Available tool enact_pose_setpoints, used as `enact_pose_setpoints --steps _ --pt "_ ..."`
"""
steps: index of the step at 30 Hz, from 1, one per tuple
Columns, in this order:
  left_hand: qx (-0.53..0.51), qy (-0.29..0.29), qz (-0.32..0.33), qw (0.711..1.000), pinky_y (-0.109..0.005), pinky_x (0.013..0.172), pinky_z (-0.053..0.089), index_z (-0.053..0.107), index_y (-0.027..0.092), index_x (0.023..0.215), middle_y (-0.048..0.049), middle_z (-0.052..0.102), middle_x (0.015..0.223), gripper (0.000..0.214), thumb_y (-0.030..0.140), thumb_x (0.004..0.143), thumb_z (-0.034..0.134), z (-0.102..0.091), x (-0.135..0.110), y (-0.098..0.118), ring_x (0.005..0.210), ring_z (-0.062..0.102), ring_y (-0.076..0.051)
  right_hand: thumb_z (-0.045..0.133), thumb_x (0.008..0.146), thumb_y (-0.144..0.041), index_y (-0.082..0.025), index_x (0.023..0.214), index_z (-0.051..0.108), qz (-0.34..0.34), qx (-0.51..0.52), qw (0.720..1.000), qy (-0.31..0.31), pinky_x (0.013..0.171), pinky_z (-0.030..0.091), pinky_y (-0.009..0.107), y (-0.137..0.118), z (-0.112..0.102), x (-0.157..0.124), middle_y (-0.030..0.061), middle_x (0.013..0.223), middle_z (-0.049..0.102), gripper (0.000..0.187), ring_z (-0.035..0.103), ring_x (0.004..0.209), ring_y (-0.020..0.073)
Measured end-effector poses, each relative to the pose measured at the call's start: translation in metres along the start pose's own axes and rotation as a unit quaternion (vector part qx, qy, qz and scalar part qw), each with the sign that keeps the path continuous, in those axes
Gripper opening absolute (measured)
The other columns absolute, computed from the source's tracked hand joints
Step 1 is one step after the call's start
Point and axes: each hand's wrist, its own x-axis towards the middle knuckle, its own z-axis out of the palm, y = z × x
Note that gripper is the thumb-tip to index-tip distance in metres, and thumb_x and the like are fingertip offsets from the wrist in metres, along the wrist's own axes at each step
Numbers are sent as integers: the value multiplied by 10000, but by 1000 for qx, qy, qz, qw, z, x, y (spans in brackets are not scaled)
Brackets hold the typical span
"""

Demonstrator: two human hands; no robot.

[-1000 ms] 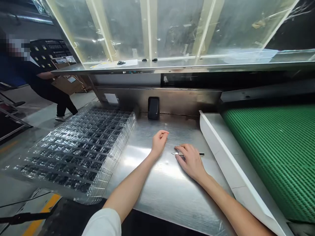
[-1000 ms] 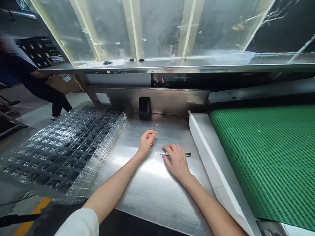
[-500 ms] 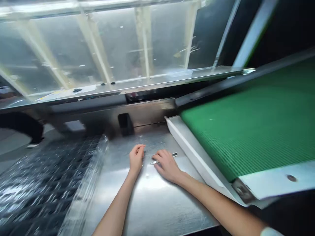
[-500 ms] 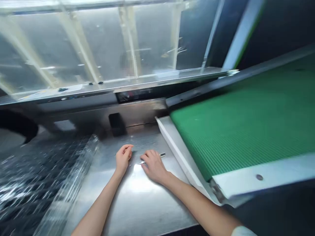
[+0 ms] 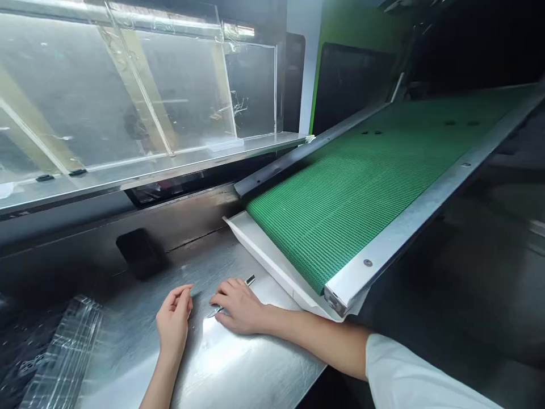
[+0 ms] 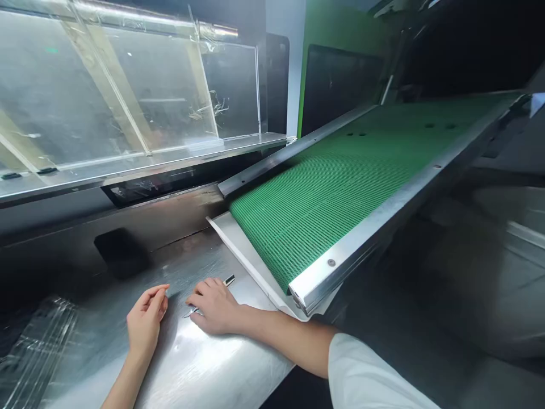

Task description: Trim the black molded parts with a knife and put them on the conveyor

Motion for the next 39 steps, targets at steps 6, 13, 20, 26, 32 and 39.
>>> enact_pose_setpoints --steps 6,13,20,26,32,39 --pt "-4 -5 -4 1000 -214 472 321 731 152 978 32 538 591 583 651 689 820 0 1 -2 561 437 -119 769 985 -369 -225 1211 675 -1 -13 1000 -8 948 392 385 0 -2 0 41 1190 603 284 492 1101 228" --pt "11 -4 8 1000 -216 468 329 735 160 980 28 543 599 568 656 713 804 -1 0 -2 555 447 -121 777 985 -379 -228 1225 680 2 -7 1000 -8 943 397 385 -1 -3 0 39 1200 607 299 500 1116 228" --pt "6 -1 9 1000 -219 475 329 731 162 949 24 543 586 581 663 669 815 2 -1 2 561 462 -129 770 988 -368 -222 1229 680 1 -9 1000 -13 942 396 387 -2 -5 0 45 1215 609 296 509 1127 232" --pt "-4 5 -10 1000 -216 481 329 723 158 957 26 545 587 593 649 640 828 3 -2 5 566 463 -125 770 985 -358 -225 1213 676 4 -7 1000 -8 947 392 384 -1 -3 0 36 1207 607 280 501 1111 223" --pt "-2 2 -14 1000 -215 474 325 719 159 975 28 550 588 582 628 647 822 3 -3 6 564 452 -123 768 986 -373 -229 1218 676 1 -14 1000 -10 940 401 388 -1 -3 0 30 1211 605 288 500 1099 221" --pt "-13 5 -24 1000 -212 477 320 717 160 961 28 552 583 570 603 622 832 4 -3 9 567 464 -125 770 985 -374 -233 1212 671 2 -13 1000 -9 938 393 384 -1 -2 -1 26 1214 608 285 503 1107 217"
